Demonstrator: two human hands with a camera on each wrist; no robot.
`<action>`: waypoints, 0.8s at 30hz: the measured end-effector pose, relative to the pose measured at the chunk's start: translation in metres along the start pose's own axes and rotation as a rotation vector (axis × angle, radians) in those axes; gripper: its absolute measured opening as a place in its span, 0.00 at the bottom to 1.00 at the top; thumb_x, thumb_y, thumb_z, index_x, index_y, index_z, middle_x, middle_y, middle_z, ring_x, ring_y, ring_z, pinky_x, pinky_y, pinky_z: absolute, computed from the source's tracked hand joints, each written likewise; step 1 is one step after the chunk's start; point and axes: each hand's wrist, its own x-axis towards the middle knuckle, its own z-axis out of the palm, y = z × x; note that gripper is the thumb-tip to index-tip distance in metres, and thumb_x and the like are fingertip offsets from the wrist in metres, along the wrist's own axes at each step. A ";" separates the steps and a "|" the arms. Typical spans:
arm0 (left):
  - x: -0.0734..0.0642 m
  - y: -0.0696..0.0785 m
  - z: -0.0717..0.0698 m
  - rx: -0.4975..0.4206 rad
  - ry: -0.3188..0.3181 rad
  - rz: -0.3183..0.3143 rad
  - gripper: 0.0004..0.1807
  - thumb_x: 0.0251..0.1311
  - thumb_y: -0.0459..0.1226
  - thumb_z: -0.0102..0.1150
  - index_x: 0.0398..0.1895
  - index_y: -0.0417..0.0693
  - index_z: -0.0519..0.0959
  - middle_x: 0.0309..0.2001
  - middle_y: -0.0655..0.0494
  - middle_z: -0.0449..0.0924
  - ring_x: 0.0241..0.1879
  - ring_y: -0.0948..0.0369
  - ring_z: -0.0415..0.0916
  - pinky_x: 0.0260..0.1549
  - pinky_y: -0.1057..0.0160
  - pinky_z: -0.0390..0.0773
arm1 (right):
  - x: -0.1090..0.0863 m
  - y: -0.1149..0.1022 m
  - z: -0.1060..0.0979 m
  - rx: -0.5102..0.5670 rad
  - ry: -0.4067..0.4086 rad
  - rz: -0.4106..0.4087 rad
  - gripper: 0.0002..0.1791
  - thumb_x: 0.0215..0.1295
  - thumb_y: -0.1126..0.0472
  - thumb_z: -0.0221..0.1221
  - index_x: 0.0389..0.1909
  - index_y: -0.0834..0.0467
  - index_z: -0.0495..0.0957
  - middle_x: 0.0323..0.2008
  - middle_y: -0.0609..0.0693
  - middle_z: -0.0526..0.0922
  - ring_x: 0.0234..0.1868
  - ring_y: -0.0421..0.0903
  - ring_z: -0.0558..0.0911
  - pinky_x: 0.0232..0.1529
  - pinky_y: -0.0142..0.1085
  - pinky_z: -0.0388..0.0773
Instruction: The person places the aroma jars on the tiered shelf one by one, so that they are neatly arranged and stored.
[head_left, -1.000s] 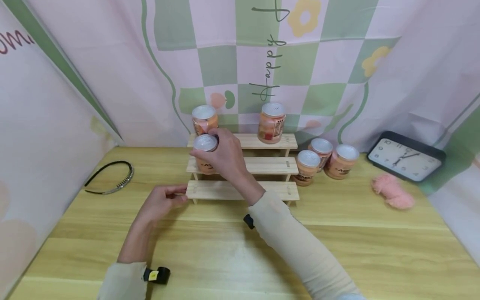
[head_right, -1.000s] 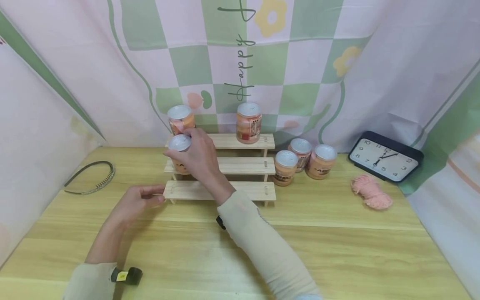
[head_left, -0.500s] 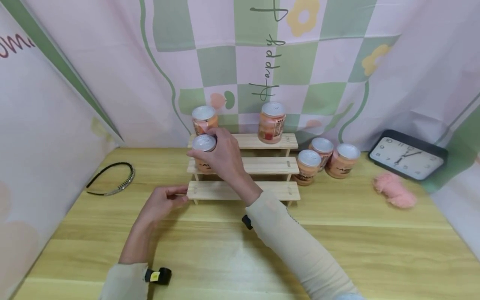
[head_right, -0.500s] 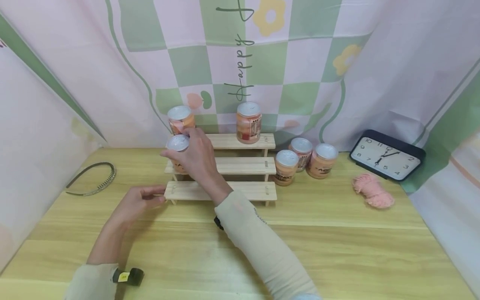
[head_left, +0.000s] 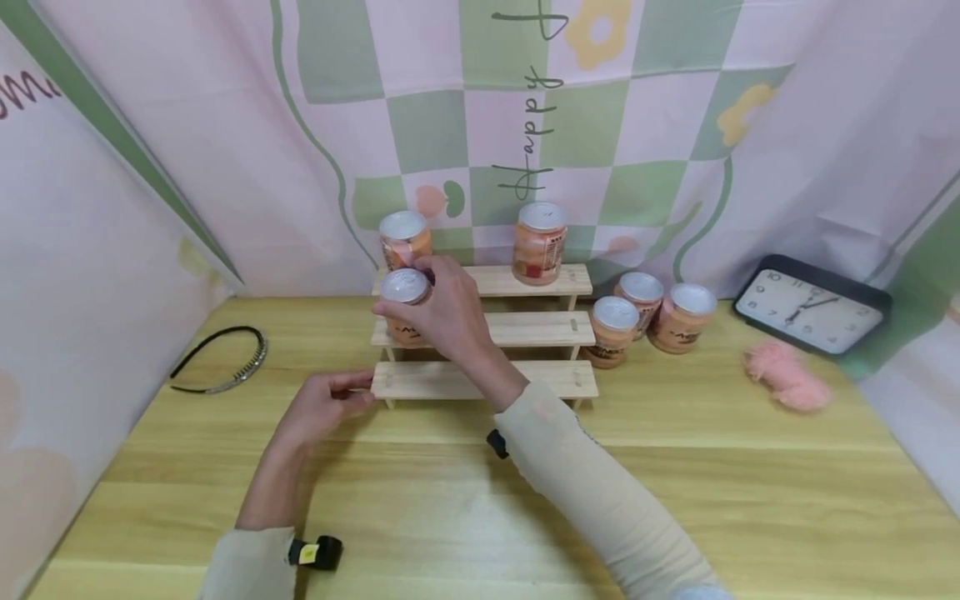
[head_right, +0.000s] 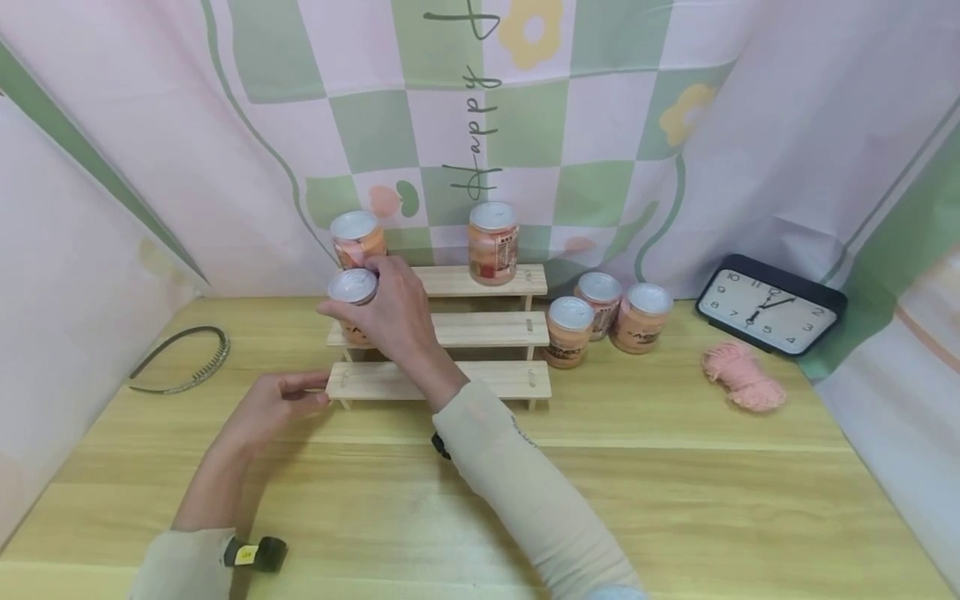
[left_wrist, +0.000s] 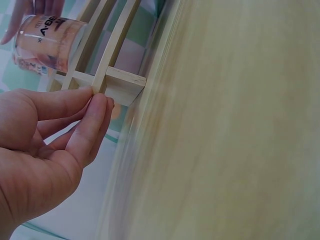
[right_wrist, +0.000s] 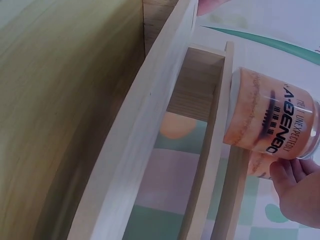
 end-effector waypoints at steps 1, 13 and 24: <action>0.000 0.000 0.000 -0.001 0.001 -0.003 0.21 0.69 0.31 0.61 0.64 0.34 0.77 0.56 0.41 0.82 0.50 0.52 0.78 0.45 0.58 0.78 | 0.000 0.000 -0.001 0.007 -0.004 -0.001 0.39 0.48 0.42 0.79 0.55 0.61 0.77 0.49 0.51 0.80 0.48 0.45 0.78 0.47 0.38 0.77; 0.000 0.000 0.000 0.000 -0.003 -0.036 0.24 0.69 0.31 0.61 0.66 0.32 0.73 0.57 0.39 0.80 0.51 0.51 0.79 0.46 0.59 0.80 | -0.004 0.003 -0.026 0.098 -0.010 -0.006 0.37 0.53 0.46 0.77 0.58 0.63 0.78 0.55 0.57 0.82 0.55 0.55 0.80 0.52 0.43 0.80; -0.001 0.002 0.001 -0.022 0.002 -0.033 0.23 0.68 0.30 0.61 0.65 0.33 0.75 0.56 0.39 0.81 0.50 0.52 0.79 0.45 0.60 0.80 | -0.014 0.015 -0.053 0.161 0.043 -0.025 0.31 0.57 0.56 0.75 0.57 0.66 0.78 0.55 0.61 0.81 0.58 0.54 0.80 0.59 0.41 0.77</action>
